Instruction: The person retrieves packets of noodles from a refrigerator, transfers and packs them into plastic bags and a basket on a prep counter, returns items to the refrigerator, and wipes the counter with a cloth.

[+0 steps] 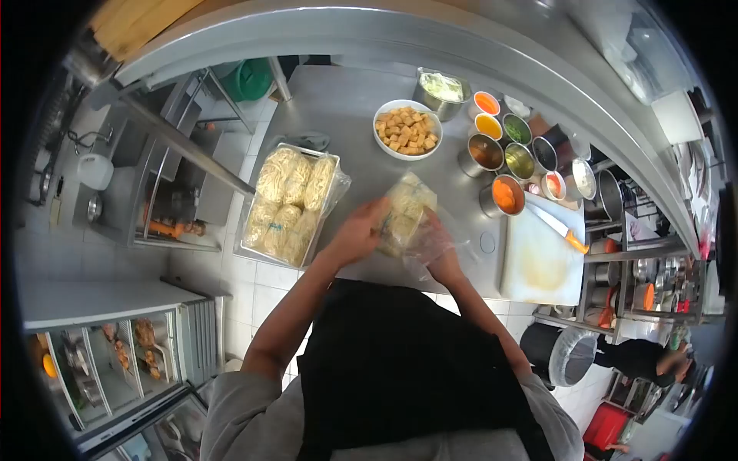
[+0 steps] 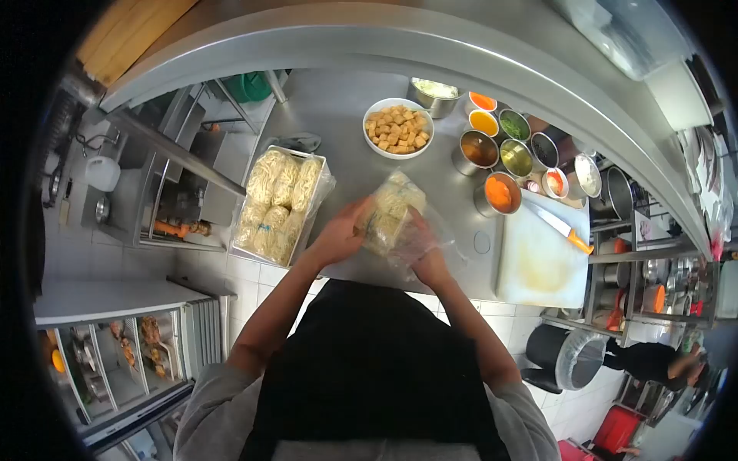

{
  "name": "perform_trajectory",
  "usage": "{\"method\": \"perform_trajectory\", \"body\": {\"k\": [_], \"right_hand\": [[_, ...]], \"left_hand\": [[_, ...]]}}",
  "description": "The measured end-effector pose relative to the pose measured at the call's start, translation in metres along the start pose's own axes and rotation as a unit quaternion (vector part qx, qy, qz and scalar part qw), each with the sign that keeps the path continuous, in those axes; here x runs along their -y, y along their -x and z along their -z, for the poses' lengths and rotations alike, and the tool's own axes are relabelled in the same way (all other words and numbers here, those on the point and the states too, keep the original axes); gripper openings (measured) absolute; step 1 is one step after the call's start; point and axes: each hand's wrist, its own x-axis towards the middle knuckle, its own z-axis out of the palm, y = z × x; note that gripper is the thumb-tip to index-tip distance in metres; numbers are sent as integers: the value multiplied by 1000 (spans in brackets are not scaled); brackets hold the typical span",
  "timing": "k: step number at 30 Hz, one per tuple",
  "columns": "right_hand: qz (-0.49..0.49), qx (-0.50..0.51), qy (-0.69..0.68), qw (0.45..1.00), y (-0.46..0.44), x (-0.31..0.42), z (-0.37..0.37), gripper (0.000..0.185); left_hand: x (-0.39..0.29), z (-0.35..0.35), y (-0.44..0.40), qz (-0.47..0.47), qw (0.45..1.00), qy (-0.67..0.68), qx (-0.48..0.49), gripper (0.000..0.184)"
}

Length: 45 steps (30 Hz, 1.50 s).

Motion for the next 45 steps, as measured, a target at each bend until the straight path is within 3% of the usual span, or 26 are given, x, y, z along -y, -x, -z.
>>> {"method": "perform_trajectory", "body": {"k": [1, 4, 7, 8, 9, 10, 13, 16, 19, 20, 22, 25, 28, 31, 34, 37, 40, 43, 45], "right_hand": [[47, -22, 134, 990, -9, 10, 0, 99], [38, -83, 126, 988, -18, 26, -2, 103], [135, -63, 26, 988, -24, -24, 8, 107], [41, 4, -125, 991, -25, -36, 26, 108], [-54, 70, -276, 957, -28, -39, 43, 109], [-144, 135, -420, 886, -33, -41, 50, 111], [-40, 121, -334, 934, -43, -36, 45, 105], [85, 46, -20, 995, -46, -8, 30, 86], [62, -89, 39, 993, -37, -9, 2, 84], [-6, -70, -92, 993, -35, -12, 2, 86], [-136, -21, -345, 928, -34, -12, 4, 89], [-128, 23, -383, 915, -24, -11, 12, 97], [-23, 108, -334, 936, -32, -27, 32, 101], [-3, 210, -271, 939, -64, -36, 33, 111], [104, 121, -90, 983, -86, -40, 15, 111], [-39, 83, -116, 989, -76, -40, 4, 110], [-6, 51, -40, 998, -53, -3, 4, 108], [-8, 140, -31, 990, -51, 10, 15, 108], [-29, 117, -135, 983, -53, -1, 28, 106]], "left_hand": [[2, -1, 1, 18, 1000, 10, -14, 74], [9, -6, 8, 57, 996, 73, -15, 75], [8, -25, 21, -11, 997, 23, -72, 79], [7, -32, 22, -5, 996, 35, -76, 80], [11, -35, 26, 3, 996, 44, -80, 81], [12, -35, 29, 13, 995, 49, -85, 82], [5, -34, 23, 50, 996, 34, -58, 86], [-3, -29, 16, 50, 998, 22, -40, 86], [-17, -37, 17, 75, 996, 6, -45, 85], [-15, -41, 18, 65, 996, -4, -63, 83], [-4, -54, 21, 47, 993, -23, -105, 80], [5, -59, 26, 55, 992, -45, -108, 77], [7, -53, 22, 30, 994, -59, -90, 75], [-14, -50, 18, 121, 989, -47, -71, 74], [4, -60, 17, 66, 994, -38, -83, 72], [5, -60, 15, 88, 993, -43, -70, 70], [19, -67, 15, 73, 994, -44, -69, 66], [13, -64, 20, 119, 993, -26, 1, 62], [5, -52, 19, 54, 998, 10, -14, 58]]}}
